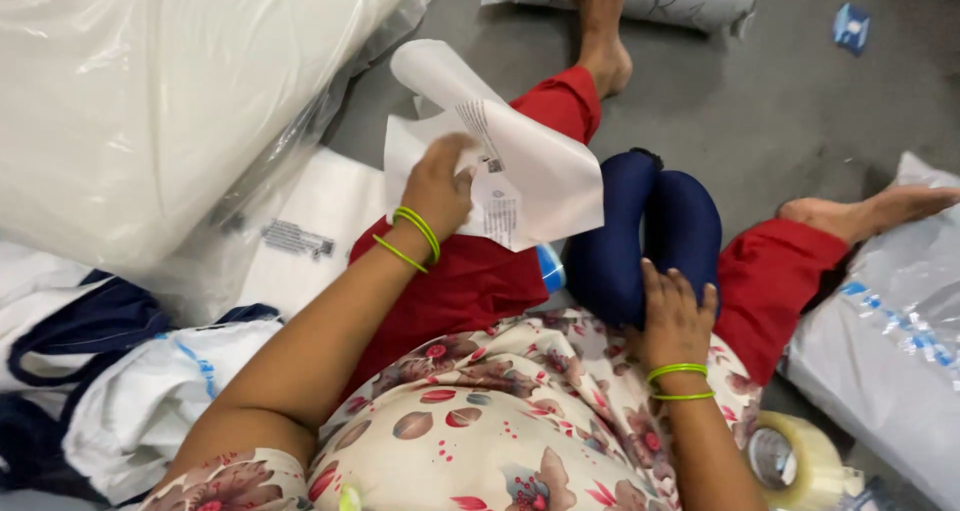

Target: The person packs foam neck pillows into plastic bags and seals them with blue adhesive tape while sitting on the floor.

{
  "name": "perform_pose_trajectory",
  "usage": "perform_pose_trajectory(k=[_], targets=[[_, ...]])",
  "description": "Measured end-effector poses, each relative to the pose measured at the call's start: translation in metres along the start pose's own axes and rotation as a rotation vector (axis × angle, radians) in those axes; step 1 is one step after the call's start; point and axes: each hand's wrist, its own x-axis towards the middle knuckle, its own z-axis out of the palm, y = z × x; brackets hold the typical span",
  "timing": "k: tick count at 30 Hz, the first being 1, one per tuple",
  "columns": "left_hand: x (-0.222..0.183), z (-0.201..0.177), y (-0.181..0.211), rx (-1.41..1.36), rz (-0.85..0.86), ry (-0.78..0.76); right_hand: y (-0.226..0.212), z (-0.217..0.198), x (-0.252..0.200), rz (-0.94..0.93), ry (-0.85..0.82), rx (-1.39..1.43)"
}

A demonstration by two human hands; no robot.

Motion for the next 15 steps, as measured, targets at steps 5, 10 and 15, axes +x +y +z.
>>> perform_pose_trajectory(k=[5,10,15], targets=[[0.039,-0.037,0.07,0.334,-0.311,-0.365,0.034,0.046,0.015,0.209,0.218,0.089],[0.069,-0.013,0.026,0.62,0.052,-0.561,0.035,0.058,0.017,0.218,0.223,0.215],[0.091,0.002,-0.006,0.371,-0.134,-0.782,0.03,0.054,0.015,0.224,0.221,0.212]])
